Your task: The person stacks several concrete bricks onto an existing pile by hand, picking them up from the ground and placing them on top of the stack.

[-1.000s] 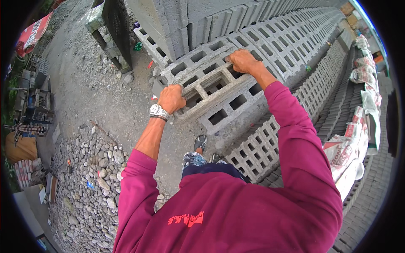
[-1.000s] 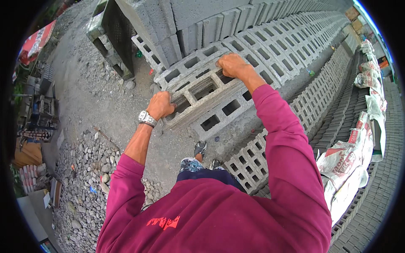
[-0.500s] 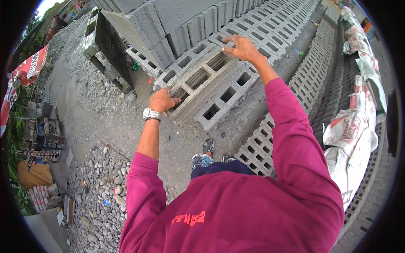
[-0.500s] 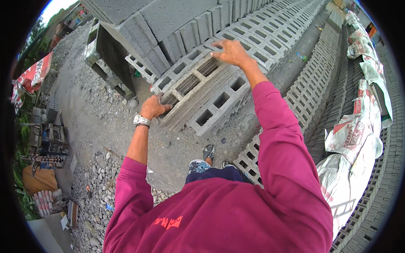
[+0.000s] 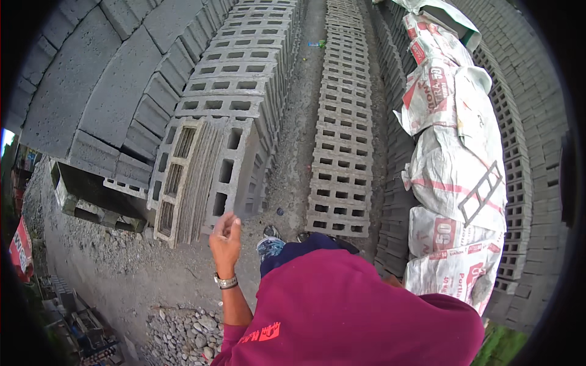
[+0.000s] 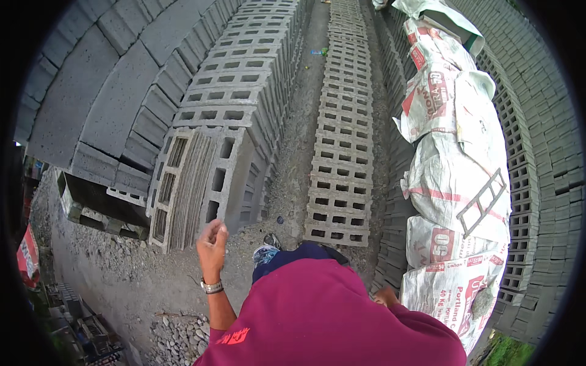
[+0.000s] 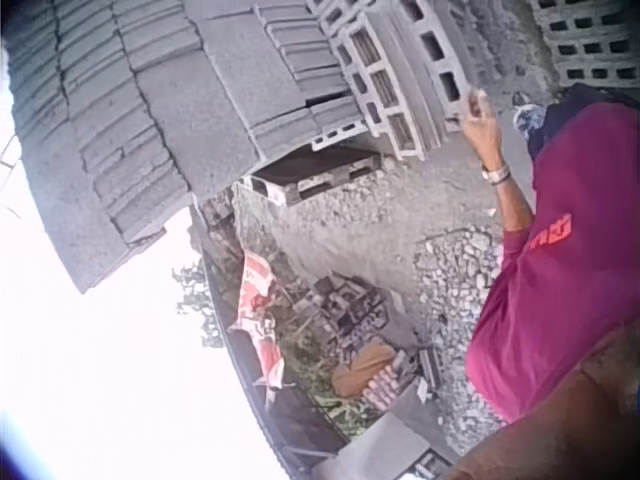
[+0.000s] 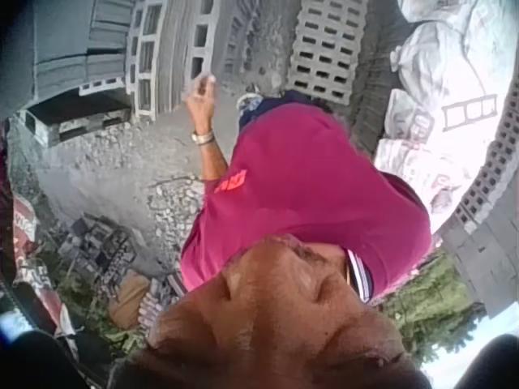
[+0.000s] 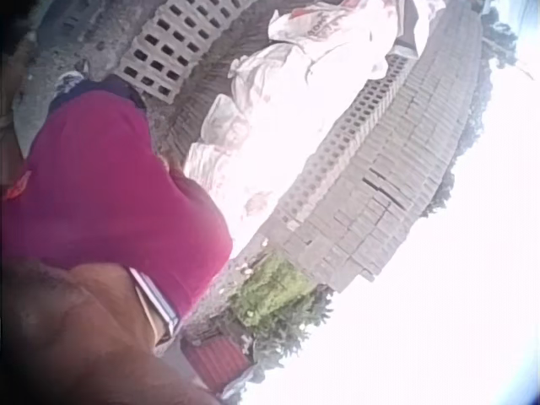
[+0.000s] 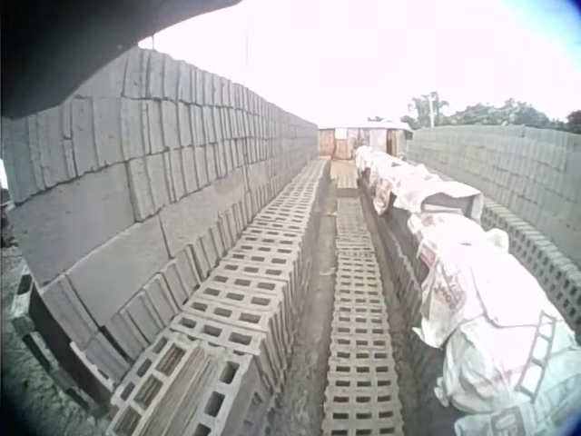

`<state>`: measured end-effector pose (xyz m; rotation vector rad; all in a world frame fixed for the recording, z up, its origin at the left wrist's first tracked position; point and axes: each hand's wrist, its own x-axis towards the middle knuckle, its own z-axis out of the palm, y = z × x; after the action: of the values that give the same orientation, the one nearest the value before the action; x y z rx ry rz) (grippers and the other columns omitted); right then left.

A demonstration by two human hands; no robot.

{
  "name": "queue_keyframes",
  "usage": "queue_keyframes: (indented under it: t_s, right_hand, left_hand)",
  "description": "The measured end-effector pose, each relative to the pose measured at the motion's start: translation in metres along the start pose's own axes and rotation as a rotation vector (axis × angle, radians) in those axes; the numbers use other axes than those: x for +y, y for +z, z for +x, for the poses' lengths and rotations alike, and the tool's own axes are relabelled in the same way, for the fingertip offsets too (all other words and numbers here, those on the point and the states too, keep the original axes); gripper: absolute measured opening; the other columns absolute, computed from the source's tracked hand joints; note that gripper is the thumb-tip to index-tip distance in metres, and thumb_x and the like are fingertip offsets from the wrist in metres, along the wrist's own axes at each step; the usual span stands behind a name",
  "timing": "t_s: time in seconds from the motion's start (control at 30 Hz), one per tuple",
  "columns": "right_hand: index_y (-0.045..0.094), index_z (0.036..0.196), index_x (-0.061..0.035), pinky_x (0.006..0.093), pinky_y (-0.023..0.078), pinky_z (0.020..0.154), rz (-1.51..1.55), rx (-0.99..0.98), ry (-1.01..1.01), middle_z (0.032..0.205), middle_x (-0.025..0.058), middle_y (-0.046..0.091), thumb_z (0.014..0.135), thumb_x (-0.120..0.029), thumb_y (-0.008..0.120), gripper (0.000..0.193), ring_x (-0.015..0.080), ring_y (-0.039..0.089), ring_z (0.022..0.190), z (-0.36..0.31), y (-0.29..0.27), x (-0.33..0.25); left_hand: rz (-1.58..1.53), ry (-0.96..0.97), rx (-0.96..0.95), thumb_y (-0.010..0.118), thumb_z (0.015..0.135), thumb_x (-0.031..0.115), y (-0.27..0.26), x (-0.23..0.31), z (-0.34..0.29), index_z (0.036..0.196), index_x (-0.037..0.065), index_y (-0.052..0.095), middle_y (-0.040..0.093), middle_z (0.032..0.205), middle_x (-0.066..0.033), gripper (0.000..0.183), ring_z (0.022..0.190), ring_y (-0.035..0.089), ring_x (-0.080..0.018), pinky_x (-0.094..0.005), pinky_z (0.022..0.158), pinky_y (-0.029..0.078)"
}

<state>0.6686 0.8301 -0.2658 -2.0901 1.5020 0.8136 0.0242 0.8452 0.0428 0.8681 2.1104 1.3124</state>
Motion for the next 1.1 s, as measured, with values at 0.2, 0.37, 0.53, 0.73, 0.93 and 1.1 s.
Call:
queue_keyframes:
  t_s: [0.2, 0.37, 0.53, 0.73, 0.93, 1.1]
  right_hand:
    - [0.070, 0.104, -0.0018, 0.0341, 0.050, 0.066, -1.349, -0.490, -0.651, 0.102, 0.0114, 0.071, 0.092, -0.020, 0.055, 0.026, 0.0211, 0.070, 0.082, 0.035, -0.048, 0.064]
    - [0.072, 0.103, 0.0003, 0.0317, 0.047, 0.046, -1.389, -0.797, -1.257, 0.084, 0.0119, 0.074, 0.090, -0.020, 0.056, 0.029, 0.0229, 0.071, 0.062, -0.059, 0.073, 0.102]
    - [0.065, 0.110, 0.0110, 0.0327, 0.056, 0.063, -0.970, -0.998, -1.562, 0.087, 0.0151, 0.071, 0.089, -0.015, 0.068, 0.034, 0.0210, 0.071, 0.075, -0.239, 0.165, 0.122]
    - [0.063, 0.113, 0.0129, 0.0315, 0.057, 0.066, -0.970, -1.132, -1.642, 0.090, 0.0150, 0.071, 0.090, -0.015, 0.067, 0.037, 0.0193, 0.069, 0.078, -0.345, 0.179, 0.169]
    - [0.070, 0.103, 0.0072, 0.0332, 0.054, 0.056, -1.172, -0.870, -1.477, 0.081, 0.0145, 0.072, 0.087, -0.015, 0.062, 0.028, 0.0201, 0.070, 0.069, -0.283, 0.141, 0.159]
    - [0.072, 0.103, 0.0048, 0.0334, 0.050, 0.048, -1.201, -0.630, -1.289, 0.083, 0.0170, 0.073, 0.084, -0.013, 0.055, 0.030, 0.0245, 0.072, 0.066, -0.220, 0.082, 0.150]
  left_hand:
    - [0.189, -0.020, -0.343, 0.069, 0.091, 0.019, 0.061, -0.025, 0.013, 0.124, -0.003, 0.062, 0.071, 0.106, -0.0155, 0.040, 0.091, 0.068, -0.0175, -0.0309, 0.079, 0.055]
    - [0.230, 0.155, -0.435, 0.069, 0.090, 0.019, 0.098, 0.037, 0.074, 0.124, -0.003, 0.062, 0.071, 0.107, -0.0157, 0.041, 0.092, 0.069, -0.0183, -0.0315, 0.078, 0.055]
    - [0.144, 0.261, -0.457, 0.069, 0.089, 0.024, 0.131, 0.082, 0.131, 0.121, -0.001, 0.064, 0.072, 0.105, -0.0203, 0.042, 0.089, 0.072, -0.0256, -0.0356, 0.078, 0.055]
    - [0.145, 0.167, -0.473, 0.069, 0.089, 0.026, 0.125, 0.052, 0.175, 0.122, 0.000, 0.064, 0.072, 0.105, -0.0201, 0.042, 0.089, 0.072, -0.0259, -0.0352, 0.077, 0.056]
    - [0.184, 0.116, -0.549, 0.068, 0.090, 0.027, 0.129, 0.025, 0.202, 0.123, 0.000, 0.063, 0.072, 0.105, -0.0200, 0.043, 0.090, 0.072, -0.0268, -0.0359, 0.077, 0.056]
    - [0.212, 0.122, -0.573, 0.067, 0.090, 0.028, 0.133, 0.024, 0.219, 0.123, 0.000, 0.063, 0.072, 0.104, -0.0197, 0.043, 0.091, 0.071, -0.0274, -0.0365, 0.078, 0.055]
